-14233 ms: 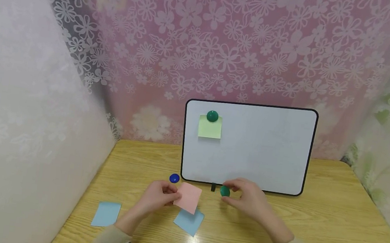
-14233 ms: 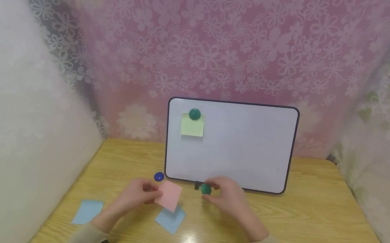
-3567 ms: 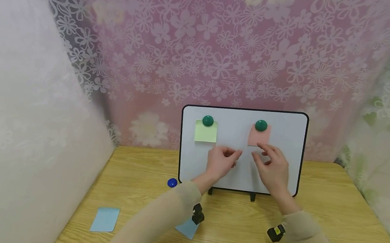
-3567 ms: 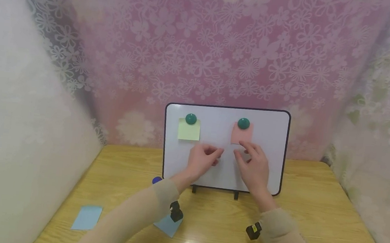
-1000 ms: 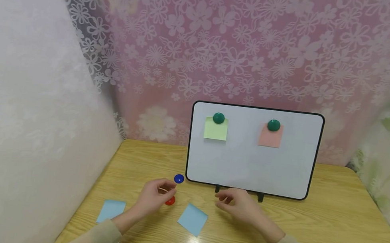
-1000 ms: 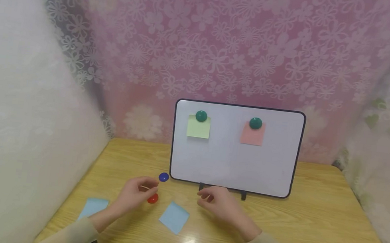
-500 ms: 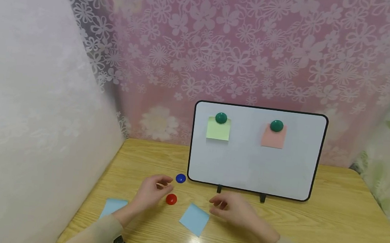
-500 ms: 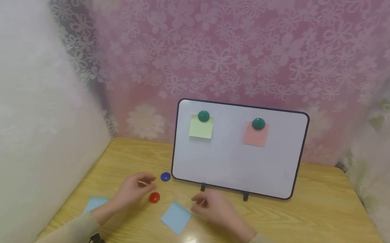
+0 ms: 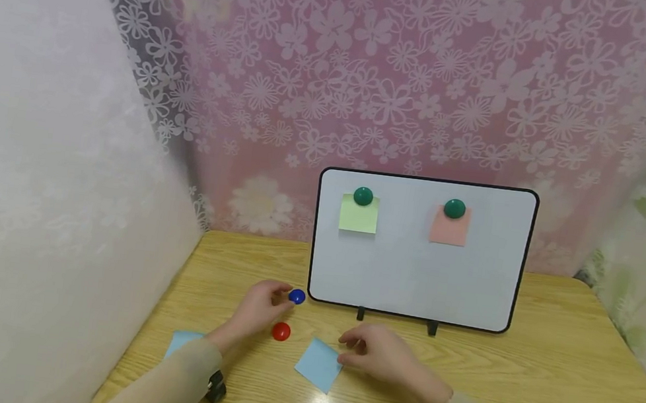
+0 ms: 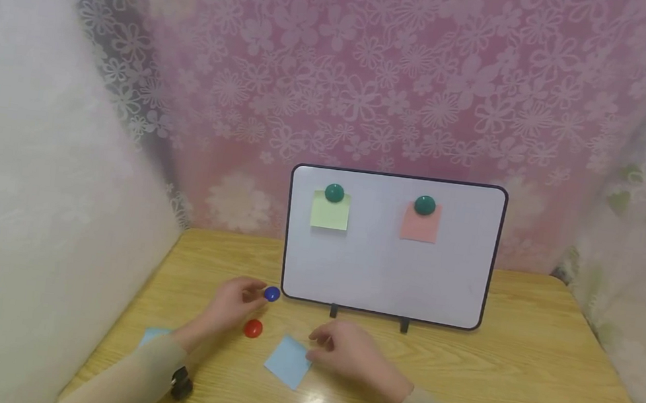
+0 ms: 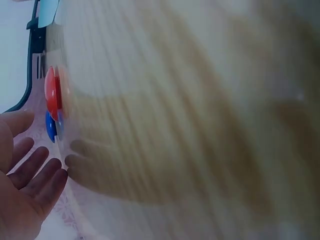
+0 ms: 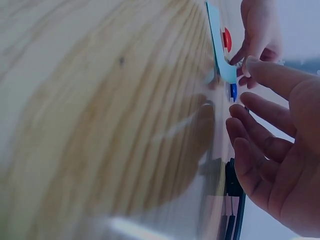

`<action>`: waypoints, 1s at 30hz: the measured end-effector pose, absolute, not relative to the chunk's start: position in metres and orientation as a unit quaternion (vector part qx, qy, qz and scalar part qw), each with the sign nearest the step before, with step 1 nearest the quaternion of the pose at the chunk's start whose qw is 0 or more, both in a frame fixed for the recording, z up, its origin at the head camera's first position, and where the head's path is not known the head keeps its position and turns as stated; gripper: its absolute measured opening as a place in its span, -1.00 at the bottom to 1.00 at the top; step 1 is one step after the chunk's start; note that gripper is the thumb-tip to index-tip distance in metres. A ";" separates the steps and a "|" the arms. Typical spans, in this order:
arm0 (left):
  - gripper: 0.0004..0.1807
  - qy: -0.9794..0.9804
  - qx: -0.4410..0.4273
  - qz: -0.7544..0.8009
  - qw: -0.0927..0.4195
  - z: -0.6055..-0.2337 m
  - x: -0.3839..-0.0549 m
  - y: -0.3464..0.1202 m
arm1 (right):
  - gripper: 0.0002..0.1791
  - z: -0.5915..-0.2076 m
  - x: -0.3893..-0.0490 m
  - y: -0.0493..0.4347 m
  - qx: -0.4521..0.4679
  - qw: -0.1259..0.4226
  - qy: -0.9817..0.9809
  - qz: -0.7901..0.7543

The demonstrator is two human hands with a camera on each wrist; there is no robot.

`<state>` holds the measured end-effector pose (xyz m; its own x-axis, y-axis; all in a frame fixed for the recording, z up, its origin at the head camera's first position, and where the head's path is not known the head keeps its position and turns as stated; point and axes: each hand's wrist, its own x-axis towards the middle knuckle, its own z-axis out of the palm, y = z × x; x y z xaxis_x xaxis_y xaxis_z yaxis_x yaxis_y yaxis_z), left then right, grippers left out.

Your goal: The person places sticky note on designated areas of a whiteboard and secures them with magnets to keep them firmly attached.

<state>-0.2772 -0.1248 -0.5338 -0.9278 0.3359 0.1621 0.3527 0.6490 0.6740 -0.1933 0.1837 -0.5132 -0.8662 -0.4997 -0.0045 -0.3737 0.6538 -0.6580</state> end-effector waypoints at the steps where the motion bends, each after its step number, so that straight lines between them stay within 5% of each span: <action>1: -0.59 -0.911 -0.193 -0.365 0.012 -0.534 -0.279 -0.124 | -0.58 -0.514 -0.193 0.183 -0.242 0.092 0.905 -0.337; 30: -0.56 -0.932 -0.247 -0.263 -0.011 -0.529 -0.302 -0.108 | -0.73 -0.513 -0.188 0.175 -0.230 0.091 0.916 -0.316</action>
